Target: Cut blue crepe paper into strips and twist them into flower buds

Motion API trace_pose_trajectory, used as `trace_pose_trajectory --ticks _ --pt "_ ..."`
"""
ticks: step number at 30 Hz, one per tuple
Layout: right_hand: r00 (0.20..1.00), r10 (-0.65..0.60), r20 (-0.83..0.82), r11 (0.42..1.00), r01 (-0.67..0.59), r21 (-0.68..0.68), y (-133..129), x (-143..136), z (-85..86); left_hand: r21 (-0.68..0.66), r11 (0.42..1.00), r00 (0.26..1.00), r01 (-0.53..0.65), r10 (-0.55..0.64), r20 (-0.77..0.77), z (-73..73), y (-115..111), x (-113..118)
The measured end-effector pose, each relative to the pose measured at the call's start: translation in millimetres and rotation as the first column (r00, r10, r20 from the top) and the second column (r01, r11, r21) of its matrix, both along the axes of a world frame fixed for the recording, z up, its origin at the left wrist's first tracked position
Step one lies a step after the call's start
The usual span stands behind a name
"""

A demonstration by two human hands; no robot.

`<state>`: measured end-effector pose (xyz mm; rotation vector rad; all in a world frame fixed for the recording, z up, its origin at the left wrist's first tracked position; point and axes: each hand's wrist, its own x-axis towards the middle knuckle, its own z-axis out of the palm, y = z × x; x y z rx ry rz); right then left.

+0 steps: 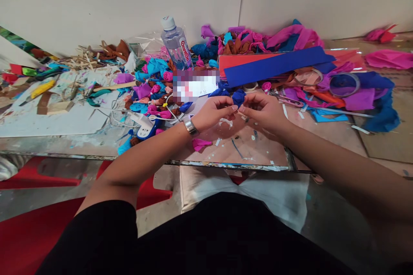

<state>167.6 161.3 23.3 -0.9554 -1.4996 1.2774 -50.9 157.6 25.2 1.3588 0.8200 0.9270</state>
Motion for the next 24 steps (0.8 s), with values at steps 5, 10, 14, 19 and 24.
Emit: trace_pose_trajectory --ticks 5,10,14,19,24 --pt "0.997 0.057 -0.056 0.994 -0.062 -0.092 -3.4 1.1 4.7 -0.069 0.991 0.993 0.117 -0.115 0.032 0.3 -0.4 0.2" --pt "0.990 0.140 -0.006 0.984 -0.140 -0.114 -7.1 2.9 9.0 -0.071 0.986 0.988 0.151 -0.153 -0.012 4.0 -2.3 -0.9" --pt "0.990 0.139 -0.024 0.983 -0.141 -0.115 -9.1 1.7 11.7 -0.059 0.985 0.985 0.164 -0.167 -0.045 5.2 -3.0 -1.1" --pt "0.994 0.100 -0.052 0.985 -0.107 -0.138 -10.6 -0.1 11.1 -0.022 0.986 0.982 0.167 -0.168 -0.083 4.3 -3.3 -0.4" --pt "0.989 0.146 -0.027 0.988 -0.147 -0.056 -6.3 1.8 8.2 0.074 0.978 0.968 0.196 -0.181 -0.173 3.4 -3.5 1.3"
